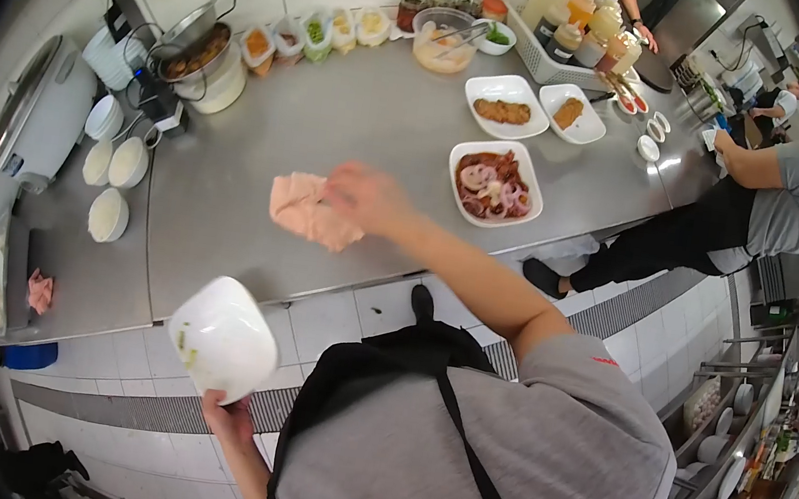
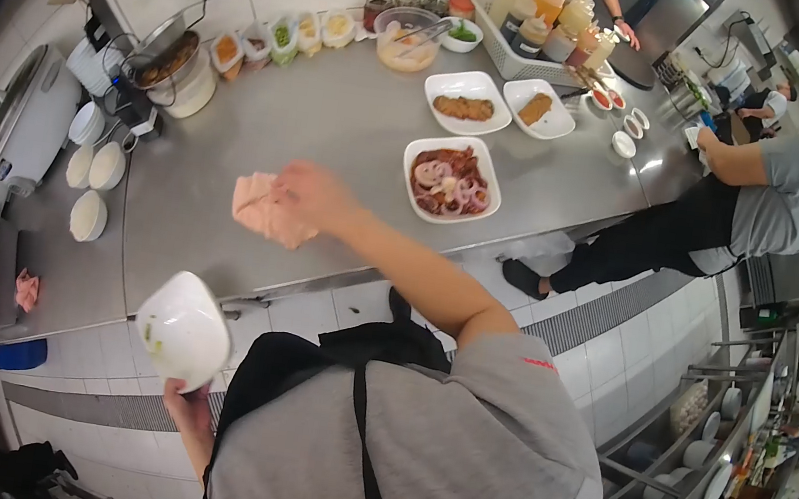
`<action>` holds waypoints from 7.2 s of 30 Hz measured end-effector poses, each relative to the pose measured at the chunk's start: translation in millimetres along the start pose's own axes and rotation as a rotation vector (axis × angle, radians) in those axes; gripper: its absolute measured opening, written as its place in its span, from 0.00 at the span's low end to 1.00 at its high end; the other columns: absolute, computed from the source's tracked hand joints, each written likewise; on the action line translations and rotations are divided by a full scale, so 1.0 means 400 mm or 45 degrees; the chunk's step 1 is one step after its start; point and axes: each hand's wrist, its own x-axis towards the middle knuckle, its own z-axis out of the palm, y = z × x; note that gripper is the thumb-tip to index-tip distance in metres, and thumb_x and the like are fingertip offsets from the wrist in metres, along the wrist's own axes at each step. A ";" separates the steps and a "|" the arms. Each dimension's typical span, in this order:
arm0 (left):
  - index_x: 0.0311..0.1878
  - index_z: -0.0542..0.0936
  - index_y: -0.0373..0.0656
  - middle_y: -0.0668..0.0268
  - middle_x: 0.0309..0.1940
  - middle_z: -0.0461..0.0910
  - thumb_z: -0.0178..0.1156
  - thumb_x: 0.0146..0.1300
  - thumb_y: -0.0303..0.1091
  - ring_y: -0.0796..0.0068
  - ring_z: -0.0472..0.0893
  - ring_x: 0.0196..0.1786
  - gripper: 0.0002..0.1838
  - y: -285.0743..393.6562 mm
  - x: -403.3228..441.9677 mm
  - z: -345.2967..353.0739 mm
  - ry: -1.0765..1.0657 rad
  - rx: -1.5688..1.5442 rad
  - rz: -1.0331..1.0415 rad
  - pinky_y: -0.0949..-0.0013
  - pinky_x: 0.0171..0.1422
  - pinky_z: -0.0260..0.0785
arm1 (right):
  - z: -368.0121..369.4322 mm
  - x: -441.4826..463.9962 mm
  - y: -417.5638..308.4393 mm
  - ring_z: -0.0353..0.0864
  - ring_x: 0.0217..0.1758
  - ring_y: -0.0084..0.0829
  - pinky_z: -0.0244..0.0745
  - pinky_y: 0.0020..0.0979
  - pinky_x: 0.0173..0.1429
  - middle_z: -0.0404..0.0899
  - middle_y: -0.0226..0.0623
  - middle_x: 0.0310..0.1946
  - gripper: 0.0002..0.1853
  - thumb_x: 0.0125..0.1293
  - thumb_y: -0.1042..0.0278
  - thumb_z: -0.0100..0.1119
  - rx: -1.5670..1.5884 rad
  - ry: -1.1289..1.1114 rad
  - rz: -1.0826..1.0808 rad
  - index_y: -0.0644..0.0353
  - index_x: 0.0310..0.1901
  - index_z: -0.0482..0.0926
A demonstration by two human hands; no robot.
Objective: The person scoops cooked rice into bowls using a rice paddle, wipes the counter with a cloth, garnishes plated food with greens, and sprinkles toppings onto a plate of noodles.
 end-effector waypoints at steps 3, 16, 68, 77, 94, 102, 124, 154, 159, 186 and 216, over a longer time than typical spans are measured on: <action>0.56 0.62 0.34 0.54 0.50 0.69 0.46 0.41 0.28 0.57 0.74 0.50 0.32 -0.015 0.057 0.149 0.021 -0.174 0.172 0.57 0.48 0.73 | -0.214 0.030 0.224 0.75 0.38 0.39 0.71 0.37 0.42 0.75 0.39 0.36 0.07 0.55 0.63 0.54 -0.077 0.195 0.493 0.54 0.33 0.78; 0.55 0.63 0.35 0.55 0.47 0.71 0.52 0.56 0.33 0.60 0.74 0.47 0.23 -0.061 0.455 0.503 0.096 -0.306 0.266 0.63 0.48 0.74 | -0.454 0.452 0.810 0.68 0.54 0.40 0.65 0.39 0.55 0.70 0.44 0.50 0.37 0.45 0.45 0.61 -0.776 -1.071 0.083 0.51 0.58 0.65; 0.22 0.74 0.43 0.67 0.14 0.69 0.58 0.53 0.35 0.72 0.69 0.18 0.09 -0.279 0.298 0.712 0.303 1.768 1.297 0.69 0.24 0.62 | -0.630 0.462 0.885 0.79 0.38 0.38 0.73 0.36 0.41 0.79 0.40 0.34 0.18 0.50 0.52 0.61 -1.240 -0.933 0.502 0.60 0.33 0.80; 0.21 0.72 0.43 0.68 0.14 0.69 0.58 0.52 0.34 0.72 0.68 0.17 0.09 -0.283 0.310 0.699 0.310 1.778 1.300 0.69 0.23 0.62 | -0.589 0.459 0.924 0.79 0.40 0.37 0.74 0.35 0.42 0.80 0.40 0.36 0.17 0.46 0.57 0.64 -1.238 -0.936 0.607 0.59 0.35 0.80; 0.21 0.72 0.43 0.68 0.13 0.69 0.58 0.52 0.34 0.73 0.68 0.17 0.08 -0.280 0.291 0.711 0.318 1.769 1.250 0.69 0.23 0.62 | -0.710 0.454 0.922 0.77 0.36 0.43 0.71 0.38 0.42 0.79 0.44 0.32 0.20 0.50 0.51 0.60 -1.105 -0.934 0.348 0.63 0.32 0.80; 0.20 0.72 0.43 0.68 0.13 0.69 0.59 0.51 0.32 0.73 0.68 0.17 0.09 -0.274 0.293 0.721 0.309 1.733 1.287 0.70 0.23 0.62 | -0.736 0.454 0.997 0.75 0.27 0.37 0.69 0.36 0.36 0.77 0.39 0.22 0.18 0.50 0.51 0.59 -0.955 -0.718 0.510 0.59 0.29 0.81; 0.19 0.72 0.43 0.68 0.13 0.69 0.59 0.52 0.34 0.73 0.68 0.17 0.10 -0.283 0.299 0.707 0.319 1.703 1.247 0.69 0.22 0.61 | -0.702 0.456 0.880 0.78 0.40 0.38 0.73 0.37 0.41 0.79 0.38 0.33 0.16 0.49 0.55 0.62 -1.238 -0.781 0.510 0.58 0.35 0.79; 0.20 0.72 0.43 0.68 0.13 0.68 0.59 0.51 0.32 0.73 0.68 0.17 0.09 -0.276 0.293 0.713 0.330 1.684 1.301 0.69 0.22 0.61 | -0.610 0.451 0.854 0.80 0.34 0.35 0.74 0.33 0.35 0.80 0.35 0.29 0.08 0.54 0.70 0.49 -1.572 -1.141 0.066 0.57 0.30 0.80; 0.20 0.72 0.43 0.68 0.12 0.67 0.59 0.51 0.31 0.73 0.68 0.17 0.08 -0.277 0.299 0.708 0.317 1.653 1.325 0.70 0.22 0.61 | -0.572 0.443 0.921 0.80 0.35 0.34 0.74 0.34 0.35 0.81 0.33 0.30 0.08 0.52 0.71 0.51 -1.599 -1.012 0.097 0.55 0.31 0.81; 0.20 0.71 0.42 0.67 0.13 0.68 0.58 0.52 0.33 0.73 0.67 0.17 0.10 -0.280 0.297 0.706 0.299 1.681 1.303 0.70 0.22 0.60 | -0.705 0.456 0.820 0.80 0.35 0.36 0.74 0.35 0.38 0.80 0.39 0.31 0.10 0.45 0.64 0.63 -1.383 -0.894 0.188 0.58 0.29 0.81; 0.36 0.80 0.48 0.60 0.43 0.71 0.62 0.47 0.30 0.60 0.71 0.47 0.09 -0.204 0.251 1.014 -0.149 1.592 1.677 0.63 0.51 0.63 | -0.705 0.220 0.766 0.80 0.33 0.37 0.76 0.34 0.34 0.80 0.38 0.28 0.06 0.49 0.71 0.54 -1.272 -1.166 0.038 0.59 0.28 0.80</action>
